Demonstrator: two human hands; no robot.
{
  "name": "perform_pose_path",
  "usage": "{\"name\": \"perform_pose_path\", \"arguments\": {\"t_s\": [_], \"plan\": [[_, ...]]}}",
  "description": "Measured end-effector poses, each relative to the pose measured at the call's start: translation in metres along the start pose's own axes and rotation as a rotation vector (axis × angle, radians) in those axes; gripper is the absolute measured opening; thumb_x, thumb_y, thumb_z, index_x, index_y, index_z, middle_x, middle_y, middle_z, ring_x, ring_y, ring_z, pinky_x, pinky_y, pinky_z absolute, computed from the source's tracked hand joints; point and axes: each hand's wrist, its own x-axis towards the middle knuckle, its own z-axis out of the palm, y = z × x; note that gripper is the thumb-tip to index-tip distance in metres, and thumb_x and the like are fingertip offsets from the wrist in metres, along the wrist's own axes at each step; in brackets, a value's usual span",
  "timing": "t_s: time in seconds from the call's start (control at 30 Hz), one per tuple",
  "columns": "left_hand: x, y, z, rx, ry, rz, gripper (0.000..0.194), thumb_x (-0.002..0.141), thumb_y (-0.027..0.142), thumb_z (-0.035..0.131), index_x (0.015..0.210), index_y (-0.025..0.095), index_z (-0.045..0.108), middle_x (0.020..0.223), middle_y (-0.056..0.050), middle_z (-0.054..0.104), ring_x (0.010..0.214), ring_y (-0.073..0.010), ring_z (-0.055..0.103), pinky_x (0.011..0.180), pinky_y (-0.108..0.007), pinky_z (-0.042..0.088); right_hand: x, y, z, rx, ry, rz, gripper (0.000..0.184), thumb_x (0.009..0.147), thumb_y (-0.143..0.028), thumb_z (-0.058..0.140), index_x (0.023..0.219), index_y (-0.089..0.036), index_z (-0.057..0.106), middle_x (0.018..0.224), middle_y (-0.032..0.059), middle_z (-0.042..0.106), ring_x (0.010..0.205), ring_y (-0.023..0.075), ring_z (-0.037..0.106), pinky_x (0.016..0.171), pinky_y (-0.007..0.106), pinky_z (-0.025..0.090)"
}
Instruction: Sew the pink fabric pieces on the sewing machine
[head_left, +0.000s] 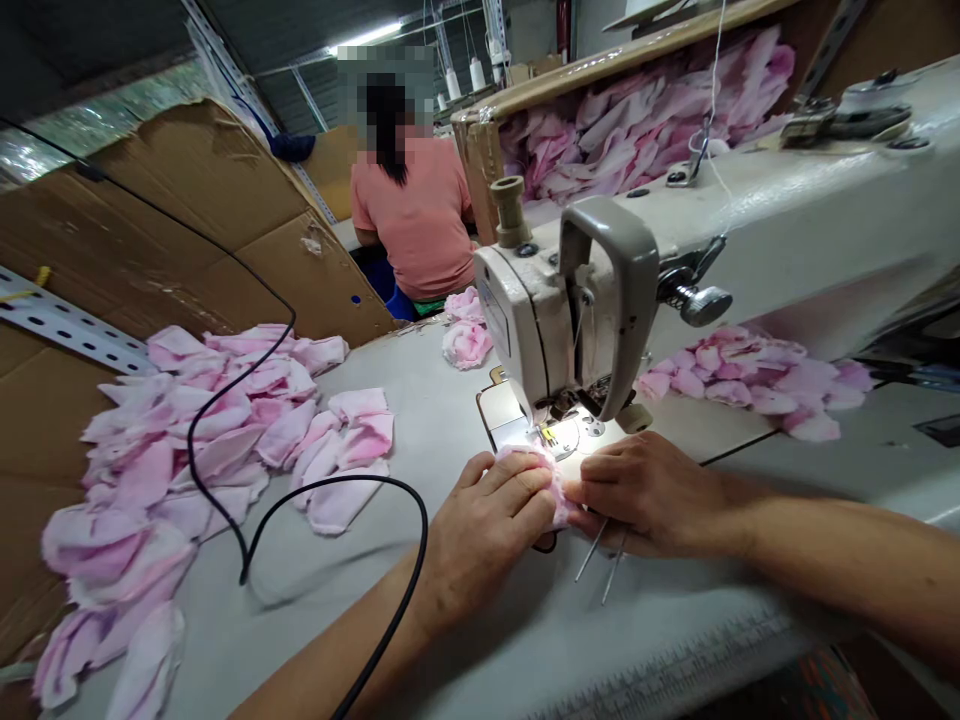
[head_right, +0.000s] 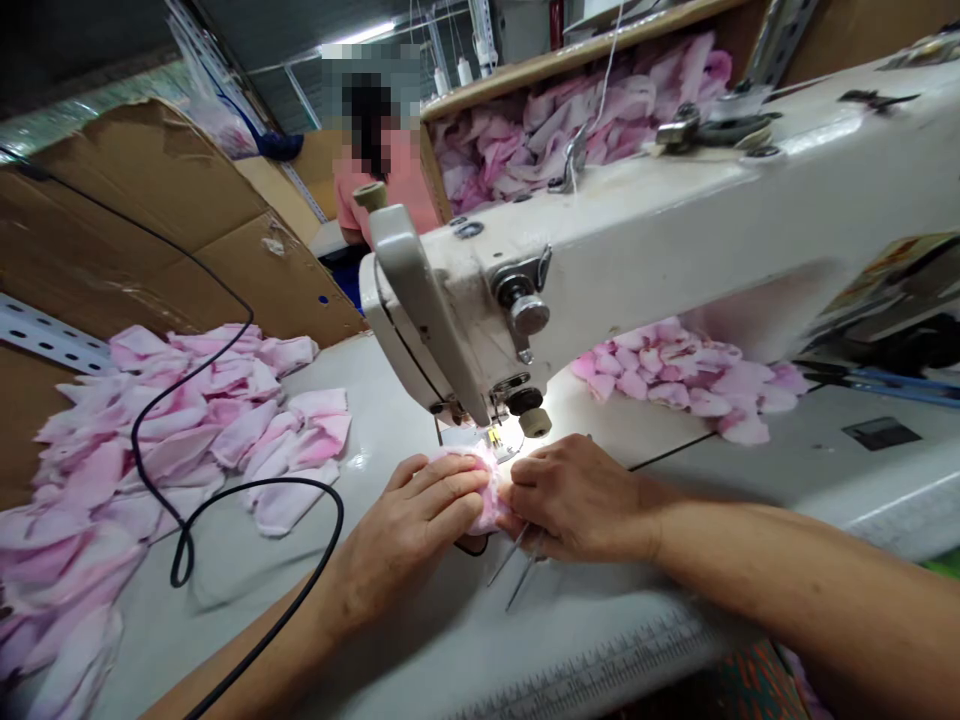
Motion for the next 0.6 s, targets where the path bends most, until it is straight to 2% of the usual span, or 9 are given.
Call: {"name": "perform_pose_path", "arguments": {"t_s": [0.33,0.6], "plan": [[-0.001,-0.002,0.003,-0.045,-0.043,-0.013,0.022,0.104,0.027,0.037,0.111,0.018,0.056,0.116,-0.002,0.065,0.123,-0.0160,0.049,0.098,-0.034,0.029,-0.001,0.001,0.001,-0.007,0.019,-0.005,0.029,0.099,-0.028,0.043,0.074,-0.018,0.054,0.068,-0.0023,0.050,0.056,0.0129,0.038,0.054,0.032,0.018],[-0.002,-0.004,0.014,-0.147,-0.012,-0.026,0.017,0.100,0.023,0.049,0.115,0.018,0.055,0.115,-0.003,0.066,0.117,-0.0169,0.053,0.098,-0.033,0.032,0.000,0.000,0.000,-0.036,-0.005,0.006,0.030,0.098,-0.028,0.042,0.074,-0.018,0.057,0.068,-0.0018,0.052,0.056,0.0128,0.039,0.055,0.032,0.018]]}}
